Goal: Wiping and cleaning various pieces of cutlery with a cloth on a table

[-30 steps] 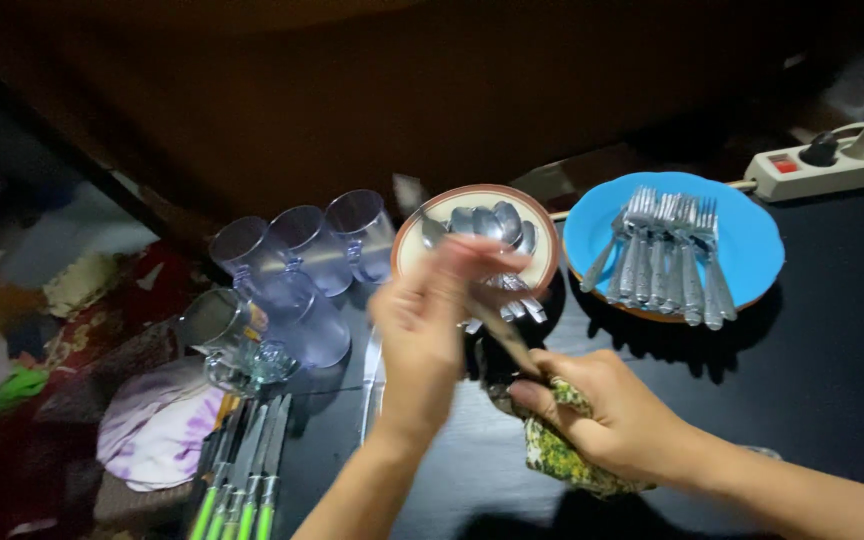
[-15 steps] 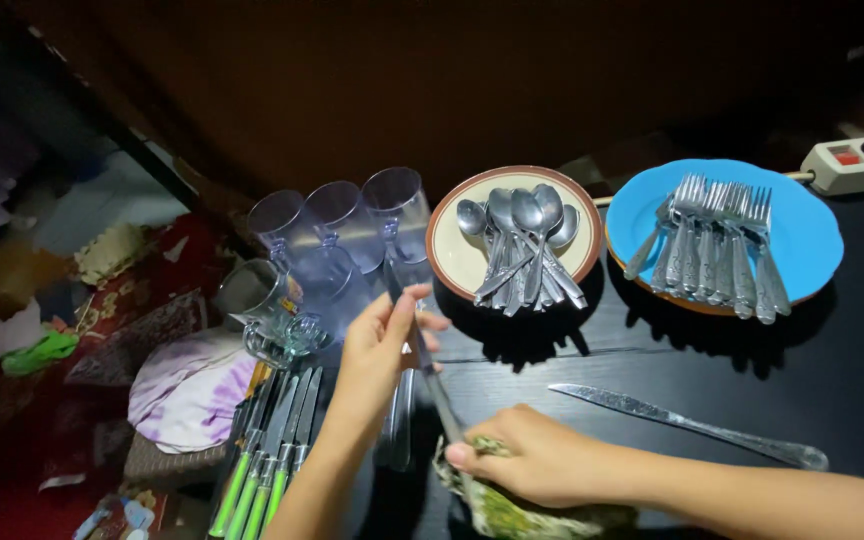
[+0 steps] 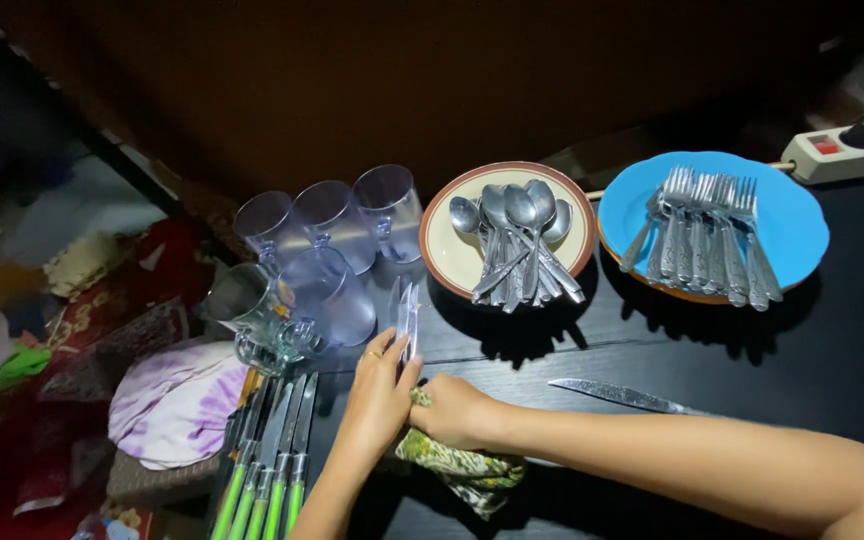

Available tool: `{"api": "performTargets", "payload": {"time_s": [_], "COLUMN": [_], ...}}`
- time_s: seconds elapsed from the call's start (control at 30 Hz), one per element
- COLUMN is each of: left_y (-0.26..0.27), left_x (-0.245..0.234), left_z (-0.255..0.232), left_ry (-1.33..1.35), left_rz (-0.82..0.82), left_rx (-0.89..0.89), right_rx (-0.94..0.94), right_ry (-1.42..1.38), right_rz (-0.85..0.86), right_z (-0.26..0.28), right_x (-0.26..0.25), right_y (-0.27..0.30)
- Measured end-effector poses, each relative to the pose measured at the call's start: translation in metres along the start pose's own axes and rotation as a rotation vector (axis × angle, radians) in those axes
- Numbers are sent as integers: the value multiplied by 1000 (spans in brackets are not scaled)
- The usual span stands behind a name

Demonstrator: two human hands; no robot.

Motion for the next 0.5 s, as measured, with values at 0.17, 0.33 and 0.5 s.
{"api": "performTargets", "payload": {"time_s": [0.17, 0.33, 0.5], "left_y": [8, 17, 21], "left_x": [4, -3, 0], "left_z": [-6, -20, -15], "left_ry": [-61, -172, -285], "left_rz": [82, 83, 34], "left_rx": [12, 12, 23], "right_rx": [-194, 52, 439], "right_ry": [315, 824, 1120], "right_rz": [206, 29, 118], "right_z": [24, 7, -86], "right_x": [-47, -173, -228], "right_y": [64, 144, 202]}}
Point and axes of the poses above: each hand's wrist, its own y-axis away from the middle knuckle, its own x-axis out of the palm, z = x × y, the point moved 5 cm from there along -y, towards the middle knuckle, and after that the axes turned 6 degrees about -y, right-handed, at the moved point
